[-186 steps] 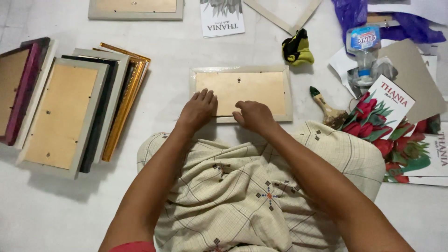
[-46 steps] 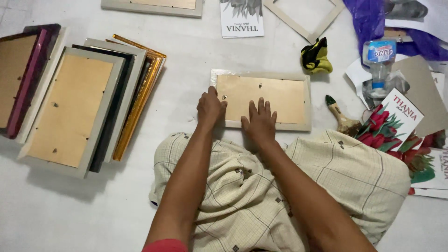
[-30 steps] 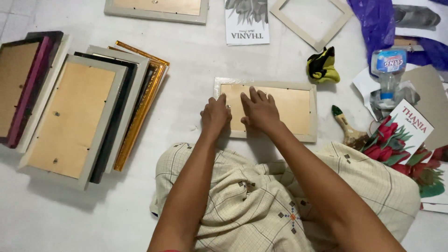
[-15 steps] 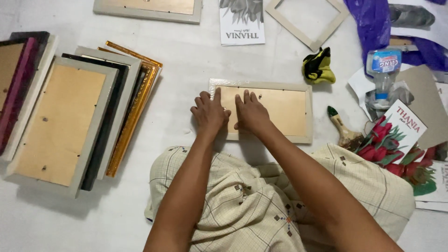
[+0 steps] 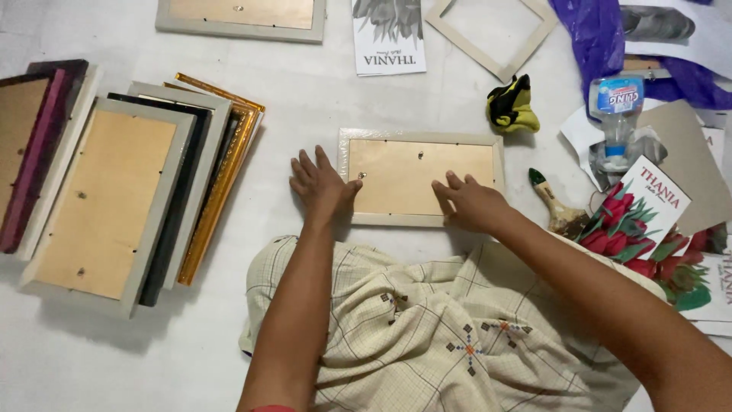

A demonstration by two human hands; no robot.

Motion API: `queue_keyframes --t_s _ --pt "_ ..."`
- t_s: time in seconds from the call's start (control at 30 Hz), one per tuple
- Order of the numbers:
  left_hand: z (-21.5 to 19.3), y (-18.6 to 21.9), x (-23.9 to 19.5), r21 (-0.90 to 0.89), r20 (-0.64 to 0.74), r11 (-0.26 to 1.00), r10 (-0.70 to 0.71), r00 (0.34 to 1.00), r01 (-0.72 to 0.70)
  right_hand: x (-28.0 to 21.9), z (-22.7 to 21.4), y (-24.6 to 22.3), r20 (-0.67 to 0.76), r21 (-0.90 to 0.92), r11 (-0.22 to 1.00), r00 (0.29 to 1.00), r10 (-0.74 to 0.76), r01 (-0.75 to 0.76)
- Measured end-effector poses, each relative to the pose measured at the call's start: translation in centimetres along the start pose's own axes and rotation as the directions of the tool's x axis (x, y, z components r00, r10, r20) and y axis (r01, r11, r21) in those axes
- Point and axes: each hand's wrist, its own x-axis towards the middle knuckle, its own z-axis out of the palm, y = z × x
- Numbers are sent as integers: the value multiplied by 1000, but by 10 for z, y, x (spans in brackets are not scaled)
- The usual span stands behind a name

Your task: Assembling picture frames by inserting promotional paper and backing boards.

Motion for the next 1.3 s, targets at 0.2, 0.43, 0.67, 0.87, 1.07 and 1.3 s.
queue_keyframes --t_s 0.2,0.43,0.67,0.87,1.07,1.3 --pt "-1 9 -22 80 -70 972 228 971 -222 -6 30 19 -108 60 995 991 85 -79" --pt "68 24 -9 314 94 658 696 712 -684 -2 32 27 -203 169 984 975 90 -56" --pt "63 31 -17 372 316 677 552 772 -636 -5 15 18 -147 126 989 984 99 -81" --pt "80 42 18 476 376 616 503 779 -627 36 41 42 -173 79 995 982 77 -65" --pt "55 77 12 549 433 565 437 788 -615 45 26 35 -237 32 993 965 115 -111" --pt "45 73 11 409 586 717 267 765 -564 27 -5 26 -167 156 984 980 111 -85"
